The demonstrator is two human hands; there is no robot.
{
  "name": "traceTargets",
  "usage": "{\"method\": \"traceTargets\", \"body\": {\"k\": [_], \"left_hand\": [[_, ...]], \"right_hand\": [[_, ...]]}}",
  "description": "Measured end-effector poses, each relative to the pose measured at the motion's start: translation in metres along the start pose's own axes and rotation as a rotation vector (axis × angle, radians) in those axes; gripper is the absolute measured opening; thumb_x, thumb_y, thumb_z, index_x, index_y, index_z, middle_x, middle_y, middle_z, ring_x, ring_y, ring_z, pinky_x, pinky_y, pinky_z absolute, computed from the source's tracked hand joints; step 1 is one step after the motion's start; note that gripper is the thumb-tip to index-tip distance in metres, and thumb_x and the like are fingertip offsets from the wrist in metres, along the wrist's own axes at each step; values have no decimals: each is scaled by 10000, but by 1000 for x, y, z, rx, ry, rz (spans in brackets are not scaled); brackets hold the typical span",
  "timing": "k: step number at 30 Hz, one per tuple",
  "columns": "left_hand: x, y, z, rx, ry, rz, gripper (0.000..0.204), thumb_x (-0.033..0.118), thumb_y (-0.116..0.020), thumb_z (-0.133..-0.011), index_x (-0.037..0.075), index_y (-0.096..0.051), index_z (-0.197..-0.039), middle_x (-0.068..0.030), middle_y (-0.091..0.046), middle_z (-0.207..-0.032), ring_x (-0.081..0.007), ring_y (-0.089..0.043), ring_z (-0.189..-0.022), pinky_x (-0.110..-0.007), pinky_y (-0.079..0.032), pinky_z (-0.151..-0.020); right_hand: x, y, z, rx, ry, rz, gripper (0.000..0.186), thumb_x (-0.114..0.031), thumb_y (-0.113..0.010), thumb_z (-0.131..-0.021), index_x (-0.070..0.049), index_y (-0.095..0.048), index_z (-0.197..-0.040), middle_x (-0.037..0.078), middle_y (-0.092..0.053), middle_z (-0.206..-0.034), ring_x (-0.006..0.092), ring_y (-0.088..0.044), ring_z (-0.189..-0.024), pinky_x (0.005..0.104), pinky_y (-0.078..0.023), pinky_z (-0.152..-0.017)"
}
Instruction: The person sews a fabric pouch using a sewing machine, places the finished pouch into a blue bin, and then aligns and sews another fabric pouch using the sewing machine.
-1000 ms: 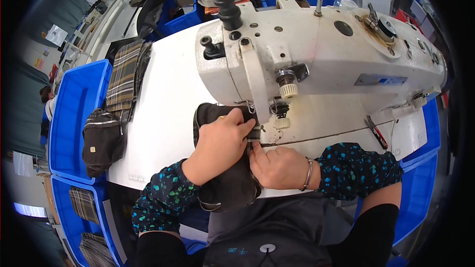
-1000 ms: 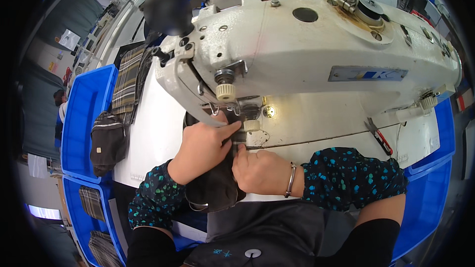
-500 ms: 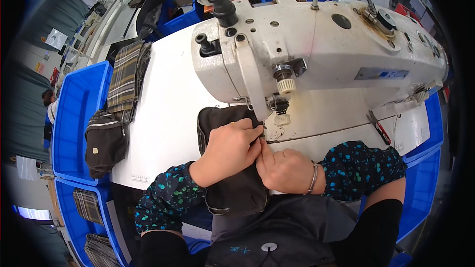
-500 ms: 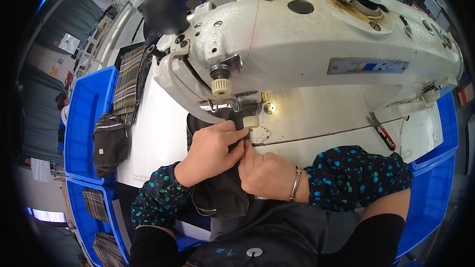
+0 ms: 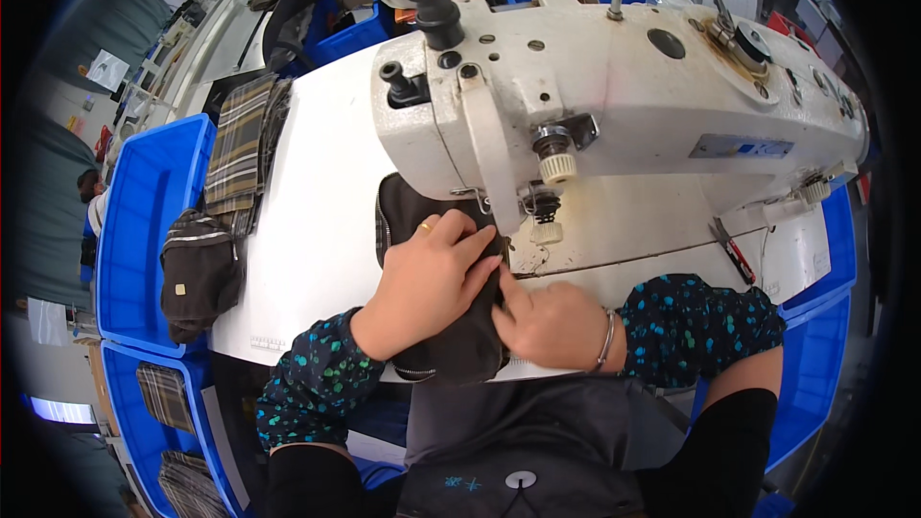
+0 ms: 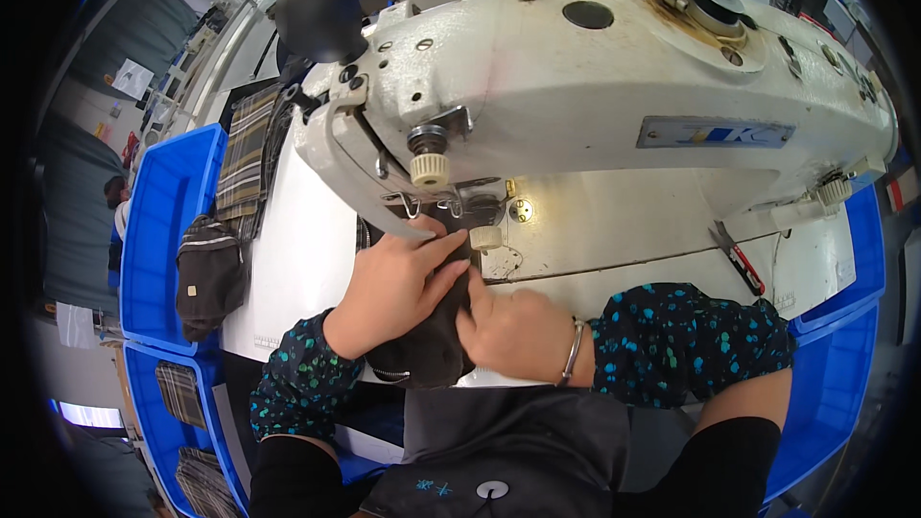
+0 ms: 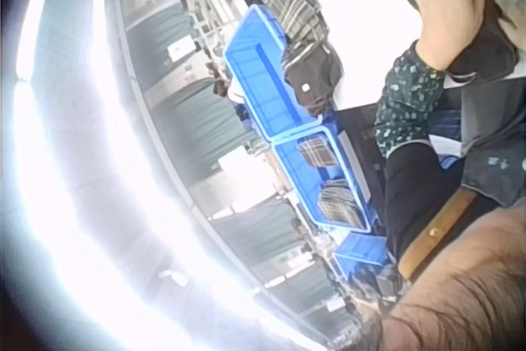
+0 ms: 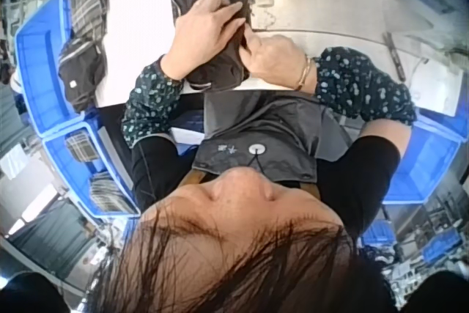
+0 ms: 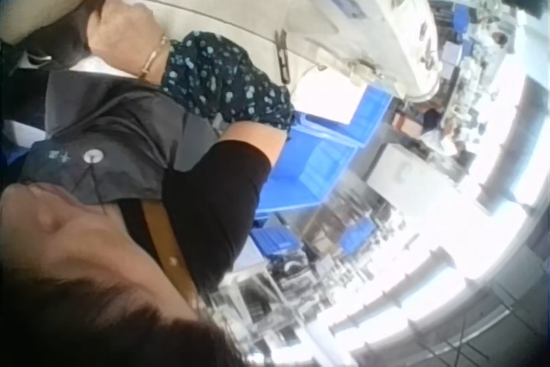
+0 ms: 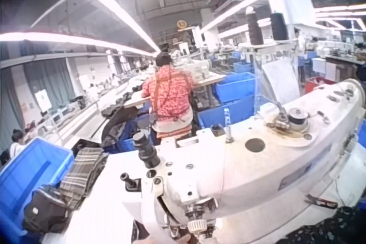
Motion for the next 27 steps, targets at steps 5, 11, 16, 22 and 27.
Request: {"method": "traceTargets", "body": {"k": [5, 11, 16, 22, 27], "left_hand": [[12, -1, 13, -23, -92, -144, 400, 159, -762, -832, 61, -694, -1214, -62, -645, -1153, -267, -648, -959, -373, -574, -774], [22, -5, 25, -79, -269, -241, 431, 124, -670, -773, 45, -704, -1196, -72, -647, -1196, -257, -609, -1122, -355, -561, -851], [26, -2, 32, -107, -284, -241, 433, 148, -626, -780, 57, -712, -1195, -66, -654, -1223, -250, -614, -1142, -347, -552, -853], [26, -2, 33, -108, -279, -267, 421, 168, -631, -779, 76, -727, -1178, -51, -666, -1200, -235, -627, -1117, -328, -542, -832], [26, -1, 32, -97, -264, -258, 404, 165, -640, -774, 85, -738, -1158, -42, -676, -1180, -222, -637, -1092, -323, -536, -817]], "right_hand": [[-20, 12, 10, -16, 79, -32, 187, -221, -622, -784, -41, -669, -756, 394, -685, -1058, 168, -586, -479, 279, -428, -428], [-22, 14, 12, -15, 92, 125, 194, -205, -617, -687, -21, -632, -626, 367, -713, -983, 151, -549, -474, 264, -395, -431], [-20, 18, 9, 2, 123, 192, 192, -215, -608, -674, -51, -572, -582, 324, -733, -941, 136, -491, -465, 263, -342, -438], [-22, 18, 9, -3, 140, 150, 200, -217, -605, -657, -26, -602, -599, 358, -718, -937, 145, -517, -479, 264, -357, -440], [-22, 17, 8, -7, 167, 115, 213, -211, -607, -649, 0, -630, -628, 385, -705, -934, 150, -540, -492, 268, -371, -433]]}}
Point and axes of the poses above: each hand's wrist, its own z-axis away from the middle knuckle, its own y-axis out of the back of the hand, x = y × z, the point moved 3 cm from there along -z, towards the middle knuckle
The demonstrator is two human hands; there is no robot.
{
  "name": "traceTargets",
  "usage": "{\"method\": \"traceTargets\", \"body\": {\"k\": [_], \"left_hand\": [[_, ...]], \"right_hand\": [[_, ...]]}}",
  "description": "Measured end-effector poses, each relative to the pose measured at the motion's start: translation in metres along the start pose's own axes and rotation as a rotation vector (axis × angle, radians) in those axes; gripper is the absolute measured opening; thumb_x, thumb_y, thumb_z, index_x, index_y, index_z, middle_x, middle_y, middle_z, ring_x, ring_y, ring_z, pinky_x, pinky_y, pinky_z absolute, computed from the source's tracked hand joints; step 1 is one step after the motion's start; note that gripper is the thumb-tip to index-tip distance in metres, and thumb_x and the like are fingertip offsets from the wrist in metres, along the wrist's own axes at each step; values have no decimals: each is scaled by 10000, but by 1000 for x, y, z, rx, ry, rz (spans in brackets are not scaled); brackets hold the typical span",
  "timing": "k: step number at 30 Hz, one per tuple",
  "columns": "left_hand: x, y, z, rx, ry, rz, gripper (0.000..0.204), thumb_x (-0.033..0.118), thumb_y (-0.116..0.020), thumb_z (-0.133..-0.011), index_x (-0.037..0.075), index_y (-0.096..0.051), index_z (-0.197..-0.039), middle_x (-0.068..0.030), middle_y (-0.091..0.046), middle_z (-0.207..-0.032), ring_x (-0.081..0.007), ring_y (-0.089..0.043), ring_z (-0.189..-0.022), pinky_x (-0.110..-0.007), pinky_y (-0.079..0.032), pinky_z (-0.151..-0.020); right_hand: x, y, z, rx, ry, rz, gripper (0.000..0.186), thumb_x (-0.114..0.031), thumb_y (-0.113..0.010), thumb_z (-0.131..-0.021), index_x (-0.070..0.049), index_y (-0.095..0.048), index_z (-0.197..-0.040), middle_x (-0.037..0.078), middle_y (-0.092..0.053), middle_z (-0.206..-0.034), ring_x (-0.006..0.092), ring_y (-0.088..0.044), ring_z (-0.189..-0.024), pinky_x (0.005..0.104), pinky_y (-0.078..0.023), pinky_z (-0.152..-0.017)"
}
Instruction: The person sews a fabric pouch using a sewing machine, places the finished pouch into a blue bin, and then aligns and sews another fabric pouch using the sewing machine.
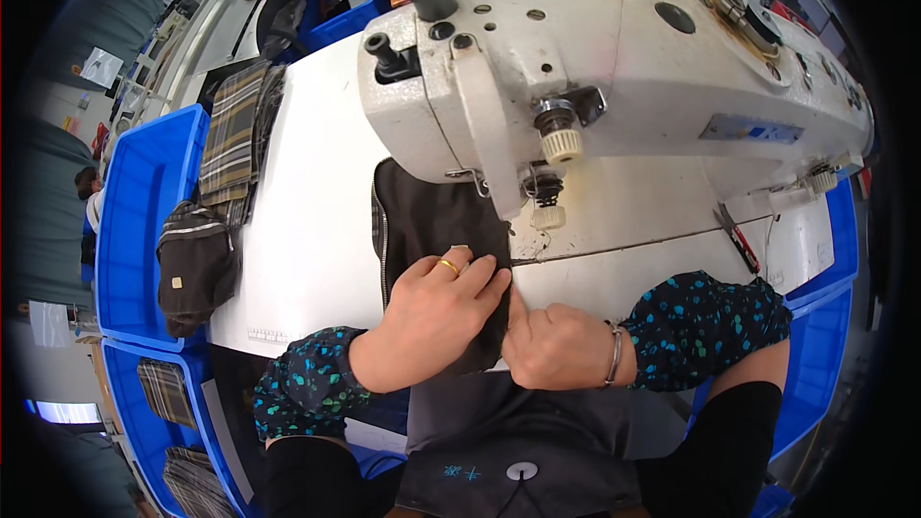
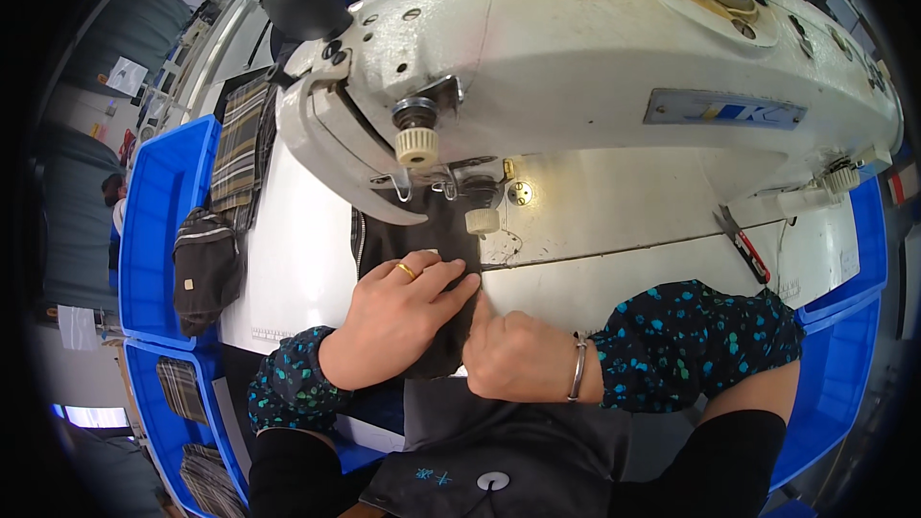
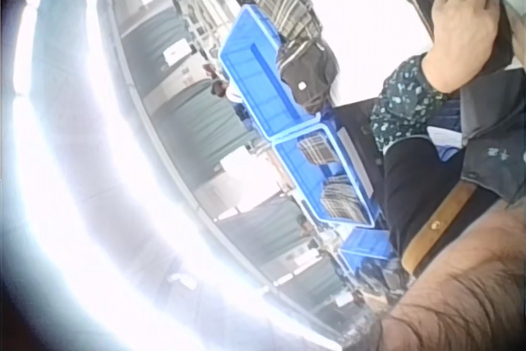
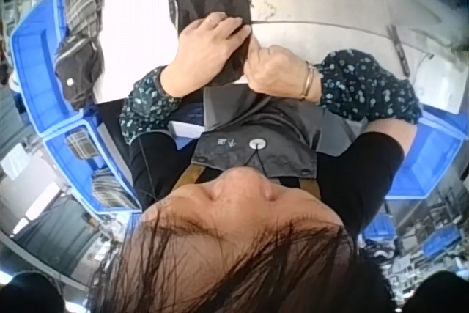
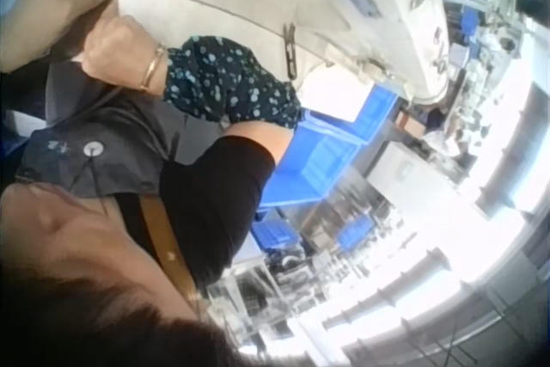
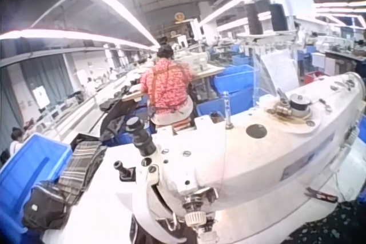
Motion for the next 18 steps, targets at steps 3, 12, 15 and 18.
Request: {"method": "traceTargets", "body": {"k": [3, 12, 15, 18], "left_hand": [[-6, -3, -4, 42, 6, -33, 400, 160, -650, -769, 99, -742, -1153, -34, -682, -1177, -216, -642, -1078, -321, -533, -805], [-40, -16, -24, 160, 5, 8, 348, 140, -625, -797, 65, -739, -1117, -43, -660, -1079, -233, -620, -1023, -340, -518, -839], [-50, -20, -30, 192, 15, 28, 333, 129, -618, -814, 79, -747, -1117, -38, -665, -1083, -229, -622, -1040, -355, -506, -897], [-57, -26, -32, 231, 35, 68, 317, 130, -611, -843, 94, -758, -1122, -38, -676, -1141, -224, -623, -1076, -371, -488, -969]], "right_hand": [[4, -5, -1, 5, -12, 70, 204, -203, -608, -650, -2, -638, -647, 379, -707, -934, 151, -535, -482, 269, -371, -429], [33, -28, -8, -25, -161, 83, 214, -152, -640, -731, 13, -709, -848, 294, -730, -1035, 174, -607, -534, 304, -492, -495], [43, -30, -10, -34, -185, 59, 215, -145, -633, -742, 13, -709, -867, 292, -723, -1080, 176, -611, -538, 302, -492, -496], [50, -33, -11, -42, -207, 98, 241, -141, -627, -752, 11, -711, -920, 279, -711, -1134, 178, -627, -572, 300, -498, -511]]}}
Point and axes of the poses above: each hand's wrist, its own z-axis away from the middle knuckle, its own y-axis out of the back of the hand, x = y × z, the point moved 3 cm from there along -z, towards the middle knuckle
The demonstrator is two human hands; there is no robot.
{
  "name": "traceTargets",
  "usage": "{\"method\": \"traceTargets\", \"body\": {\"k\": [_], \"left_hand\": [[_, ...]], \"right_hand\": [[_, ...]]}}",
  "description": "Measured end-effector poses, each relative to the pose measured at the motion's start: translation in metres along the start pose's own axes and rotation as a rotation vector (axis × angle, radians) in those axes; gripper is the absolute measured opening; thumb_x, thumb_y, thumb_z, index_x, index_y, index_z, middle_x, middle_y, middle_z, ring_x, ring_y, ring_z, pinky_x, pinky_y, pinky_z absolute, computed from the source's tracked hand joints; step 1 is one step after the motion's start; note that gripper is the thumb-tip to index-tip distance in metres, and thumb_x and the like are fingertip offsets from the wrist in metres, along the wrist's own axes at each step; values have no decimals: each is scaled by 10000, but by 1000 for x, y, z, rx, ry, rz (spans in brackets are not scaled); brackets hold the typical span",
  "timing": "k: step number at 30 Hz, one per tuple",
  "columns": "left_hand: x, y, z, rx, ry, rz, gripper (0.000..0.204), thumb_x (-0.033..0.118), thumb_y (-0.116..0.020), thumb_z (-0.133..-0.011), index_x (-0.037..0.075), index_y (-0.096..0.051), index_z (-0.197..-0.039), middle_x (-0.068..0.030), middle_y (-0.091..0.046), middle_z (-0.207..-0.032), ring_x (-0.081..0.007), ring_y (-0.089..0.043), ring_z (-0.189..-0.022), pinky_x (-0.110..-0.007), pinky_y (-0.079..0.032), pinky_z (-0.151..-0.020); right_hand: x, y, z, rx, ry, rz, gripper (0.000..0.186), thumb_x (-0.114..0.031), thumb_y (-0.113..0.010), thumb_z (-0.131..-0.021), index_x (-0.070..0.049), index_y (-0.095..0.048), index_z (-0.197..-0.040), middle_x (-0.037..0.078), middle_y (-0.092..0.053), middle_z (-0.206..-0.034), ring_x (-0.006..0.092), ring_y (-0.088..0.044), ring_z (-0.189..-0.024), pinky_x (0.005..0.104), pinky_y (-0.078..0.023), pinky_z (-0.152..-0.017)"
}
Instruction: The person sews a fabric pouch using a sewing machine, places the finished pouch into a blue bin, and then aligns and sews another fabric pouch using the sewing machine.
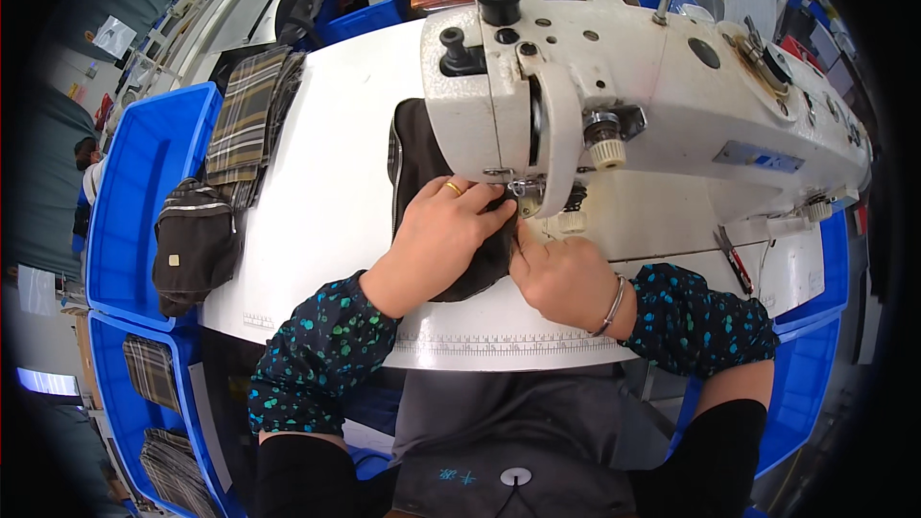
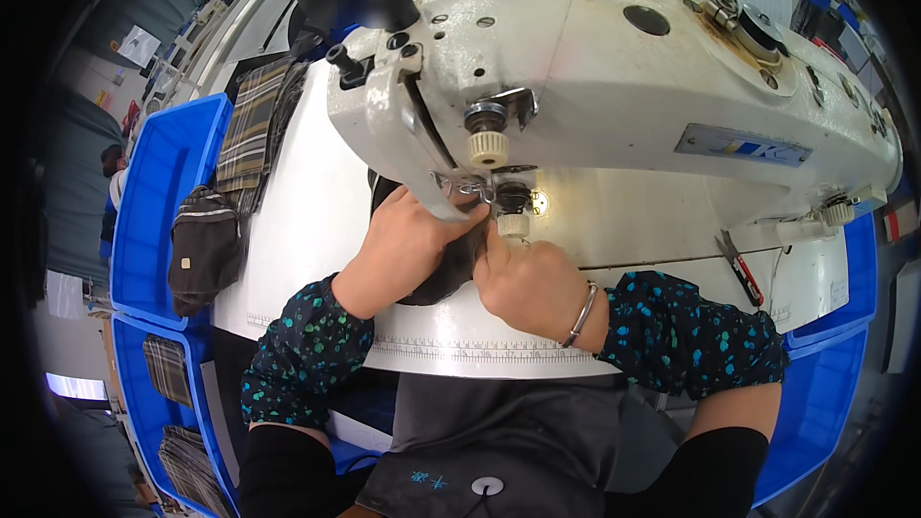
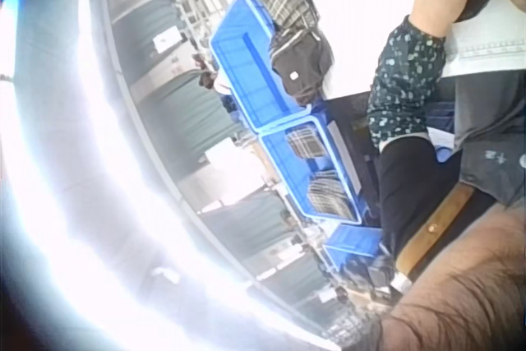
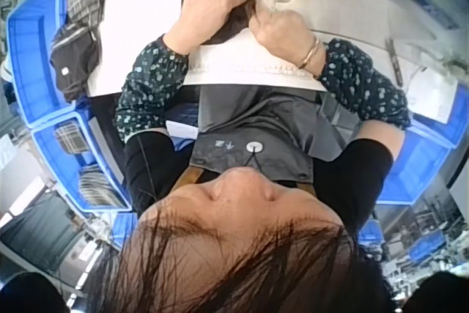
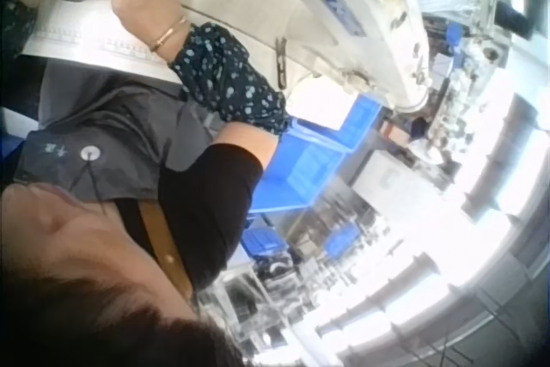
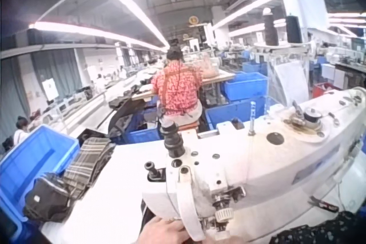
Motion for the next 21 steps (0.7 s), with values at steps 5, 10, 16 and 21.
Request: {"method": "traceTargets", "body": {"k": [5, 10, 16, 21], "left_hand": [[2, 12, 4, 51, -22, 14, 294, 78, -650, -791, 92, -763, -1062, -26, -700, -1098, -218, -638, -1051, -378, -498, -953], [19, 38, 13, 129, 18, 117, 297, 126, -769, -686, 96, -739, -980, -23, -709, -1048, -217, -665, -953, -363, -526, -832], [37, 36, 22, 141, 31, 98, 419, 149, -837, -642, 81, -704, -1034, -50, -691, -1053, -257, -666, -947, -383, -523, -860], [32, 33, 24, 159, 57, 58, 450, 76, -815, -603, 84, -686, -1033, -50, -674, -1016, -268, -658, -960, -413, -498, -917]], "right_hand": [[12, 3, -2, 82, -44, -196, 183, -130, -650, -762, -14, -674, -902, 169, -708, -1064, 199, -642, -614, 318, -501, -533], [15, 11, -4, 30, -264, -518, 122, -114, -691, -807, -43, -594, -824, 97, -665, -858, 264, -619, -594, 345, -469, -516], [29, -5, -2, -510, -650, -1784, 132, -96, -680, -887, -38, -578, -946, -52, -524, -607, 30, -456, -535, 256, -356, -496], [24, 4, -4, -654, -676, -2237, 199, -73, -687, -906, -56, -576, -1070, -72, -477, -639, 19, -422, -536, 237, -318, -486]]}}
Point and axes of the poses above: each hand's wrist, its own z-axis away from the middle knuckle, its own y-axis out of the back of the hand, x = y × z, the point moved 3 cm from there along -z, towards the middle knuckle
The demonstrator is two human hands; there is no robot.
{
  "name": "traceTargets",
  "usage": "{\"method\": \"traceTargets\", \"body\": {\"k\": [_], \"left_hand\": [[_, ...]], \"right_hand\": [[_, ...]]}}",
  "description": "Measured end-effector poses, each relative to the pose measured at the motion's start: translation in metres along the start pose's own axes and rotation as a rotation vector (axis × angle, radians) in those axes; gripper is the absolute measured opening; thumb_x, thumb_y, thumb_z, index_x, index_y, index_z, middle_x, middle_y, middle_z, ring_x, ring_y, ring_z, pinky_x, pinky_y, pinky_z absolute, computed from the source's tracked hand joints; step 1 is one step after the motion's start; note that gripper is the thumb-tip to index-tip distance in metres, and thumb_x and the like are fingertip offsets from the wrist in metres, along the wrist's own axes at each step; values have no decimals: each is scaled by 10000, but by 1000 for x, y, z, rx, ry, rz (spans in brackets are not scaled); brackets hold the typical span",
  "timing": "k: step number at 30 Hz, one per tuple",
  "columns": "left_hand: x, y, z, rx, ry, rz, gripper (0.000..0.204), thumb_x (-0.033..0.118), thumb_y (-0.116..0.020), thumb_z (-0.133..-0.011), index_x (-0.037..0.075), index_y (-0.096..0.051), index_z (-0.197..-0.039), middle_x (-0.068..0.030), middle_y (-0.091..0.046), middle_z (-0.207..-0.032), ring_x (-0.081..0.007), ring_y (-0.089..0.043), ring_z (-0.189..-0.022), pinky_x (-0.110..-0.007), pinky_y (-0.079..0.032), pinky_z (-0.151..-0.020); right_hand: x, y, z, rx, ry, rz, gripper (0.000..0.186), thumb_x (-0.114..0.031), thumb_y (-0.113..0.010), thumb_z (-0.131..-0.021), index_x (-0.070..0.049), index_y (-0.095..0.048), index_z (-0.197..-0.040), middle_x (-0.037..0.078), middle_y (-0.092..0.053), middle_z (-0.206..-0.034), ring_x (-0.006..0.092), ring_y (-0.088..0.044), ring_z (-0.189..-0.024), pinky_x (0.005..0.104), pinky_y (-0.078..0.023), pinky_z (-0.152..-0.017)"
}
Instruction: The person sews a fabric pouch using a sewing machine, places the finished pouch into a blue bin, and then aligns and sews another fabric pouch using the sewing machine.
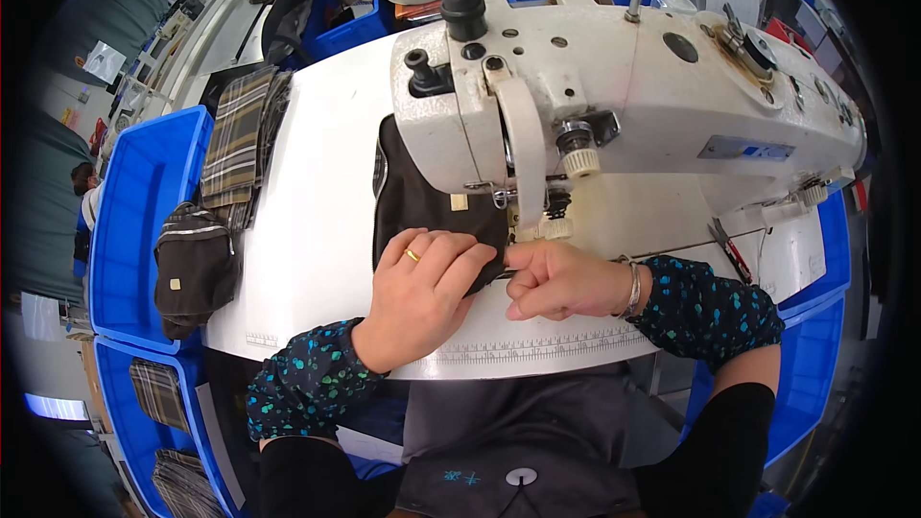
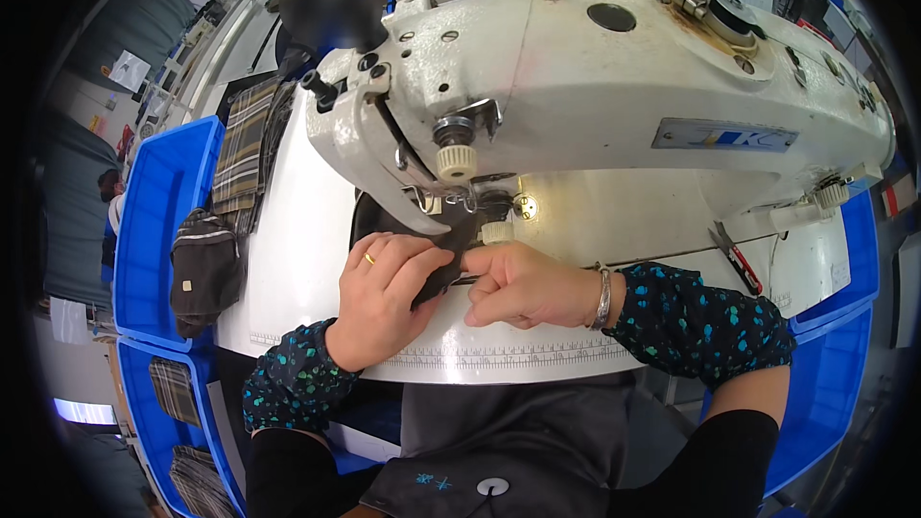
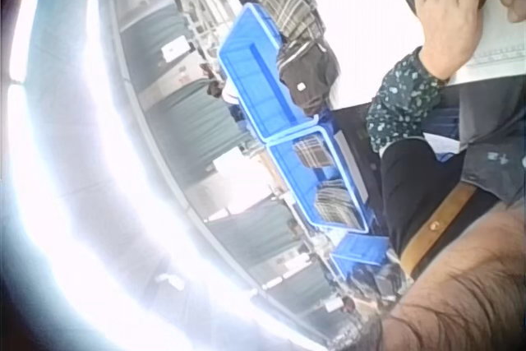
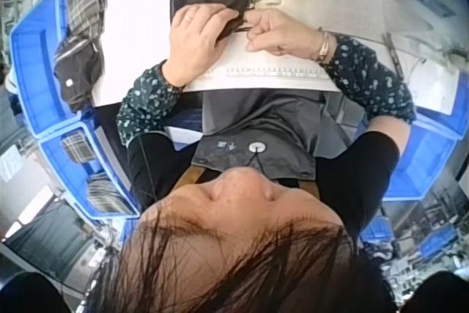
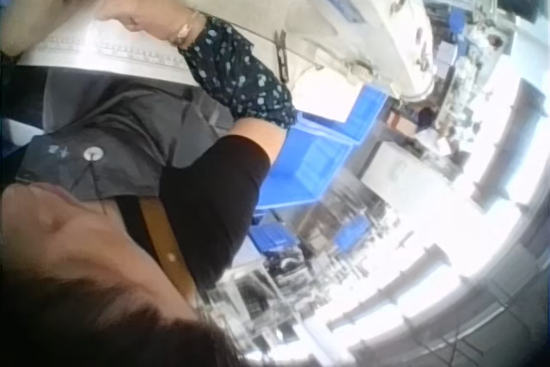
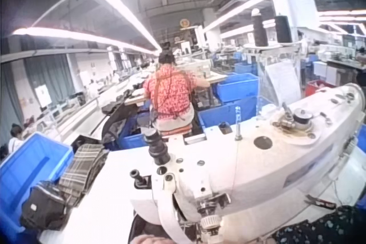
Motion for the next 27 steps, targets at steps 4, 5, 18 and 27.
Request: {"method": "traceTargets", "body": {"k": [4, 5, 18, 27], "left_hand": [[0, 0, 2, 10, 5, 34, 452, 13, -752, -602, 92, -682, -1042, -36, -655, -997, -237, -638, -937, -430, -482, -955], [0, -2, 3, 1, 6, 55, 435, 1, -716, -634, 99, -677, -1056, -25, -645, -1003, -214, -627, -935, -432, -470, -970], [8, -8, 5, -83, 23, 30, 317, 45, -771, -636, 119, -699, -935, 3, -652, -921, -227, -635, -914, -477, -452, -1035], [8, -13, 15, -253, -101, 30, 221, 112, -655, -762, 61, -731, -963, -35, -621, -915, -210, -620, -942, -444, -502, -1023]], "right_hand": [[8, 8, -4, 308, 287, 618, 216, -107, -707, -872, -77, -642, -1077, -38, -468, -603, 60, -498, -514, 269, -373, -487], [9, 8, -1, 311, 284, 618, 216, -107, -707, -872, -77, -642, -1077, -38, -468, -603, 60, -498, -514, 269, -373, -487], [14, -25, 14, 517, 999, 1994, 141, -143, -662, -764, -63, -657, -880, -2, -530, -706, 124, -598, -572, 277, -464, -482], [25, -29, 12, 468, 884, 2094, 112, -122, -666, -780, -40, -655, -856, -4, -525, -669, 120, -574, -551, 281, -446, -464]]}}
Point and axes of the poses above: each hand's wrist, its own z-axis away from the middle knuckle, its own y-axis out of the back of the hand, x = y × z, the point moved 3 cm from there along -z, towards the middle knuckle
